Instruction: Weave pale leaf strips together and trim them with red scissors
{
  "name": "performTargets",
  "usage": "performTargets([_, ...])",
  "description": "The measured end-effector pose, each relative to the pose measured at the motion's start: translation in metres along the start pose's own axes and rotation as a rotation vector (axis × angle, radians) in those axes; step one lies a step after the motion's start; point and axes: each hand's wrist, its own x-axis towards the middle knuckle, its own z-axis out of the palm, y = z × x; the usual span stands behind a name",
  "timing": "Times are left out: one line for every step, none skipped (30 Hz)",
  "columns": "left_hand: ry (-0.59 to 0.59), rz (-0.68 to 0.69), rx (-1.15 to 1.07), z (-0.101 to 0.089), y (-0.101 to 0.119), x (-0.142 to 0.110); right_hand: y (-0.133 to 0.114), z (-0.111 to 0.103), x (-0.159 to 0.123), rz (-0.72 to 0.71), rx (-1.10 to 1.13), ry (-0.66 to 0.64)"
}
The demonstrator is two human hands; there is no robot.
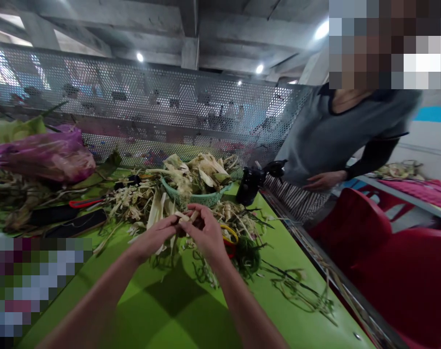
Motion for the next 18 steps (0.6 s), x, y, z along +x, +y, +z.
performTargets([0.016,-0.001,-0.013,0.000,-0.001,0.001,-0.002,-0.001,-0.001,0.000,-0.006,-0.015])
performTargets([0.037,-0.002,-0.013,0.000,-0.002,0.002,-0.003,-0.002,-0.001,-0.004,-0.007,-0.027])
performTargets([0.060,-0.003,-0.003,0.000,-0.004,0.002,-0.003,-0.003,-0.001,-0.010,-0.010,-0.030])
performTargets([0.081,-0.005,0.014,0.000,-0.006,0.003,-0.003,-0.005,0.000,-0.018,-0.019,-0.022])
performTargets([0.096,-0.012,0.033,0.000,-0.007,0.003,-0.002,-0.006,0.001,-0.026,-0.030,-0.003])
performTargets([0.106,-0.025,0.049,0.000,-0.009,0.003,0.000,-0.007,0.002,-0.033,-0.041,0.024])
performTargets([0.110,-0.037,0.062,0.000,-0.010,0.003,0.002,-0.008,0.003,-0.037,-0.051,0.054])
performTargets([0.108,-0.047,0.071,0.000,-0.011,0.003,0.005,-0.009,0.004,-0.037,-0.055,0.080])
performTargets([0.106,-0.053,0.077,0.000,-0.012,0.003,0.007,-0.010,0.005,-0.035,-0.049,0.104])
performTargets([0.099,-0.056,0.081,0.000,-0.012,0.002,0.009,-0.010,0.006,-0.031,-0.029,0.129])
performTargets([0.095,-0.053,0.088,0.000,-0.011,0.002,0.010,-0.011,0.007,-0.026,0.002,0.154])
performTargets([0.089,-0.051,0.098,0.000,-0.010,0.001,0.010,-0.011,0.007,-0.021,0.035,0.177])
performTargets([0.081,-0.050,0.114,0.000,-0.009,0.001,0.010,-0.012,0.007,-0.016,0.065,0.197])
performTargets([0.072,-0.049,0.131,0.000,-0.008,0.001,0.009,-0.012,0.007,-0.012,0.082,0.205])
performTargets([0.058,-0.044,0.150,0.000,-0.006,0.001,0.007,-0.013,0.007,-0.010,0.074,0.202])
performTargets([0.047,-0.034,0.171,-0.001,-0.006,0.001,0.005,-0.015,0.007,-0.018,0.031,0.184])
performTargets([0.037,-0.016,0.194,-0.001,-0.006,0.001,0.003,-0.017,0.007,-0.036,-0.039,0.159])
performTargets([0.029,0.003,0.225,-0.001,-0.006,0.002,0.002,-0.018,0.007,-0.066,-0.129,0.135])
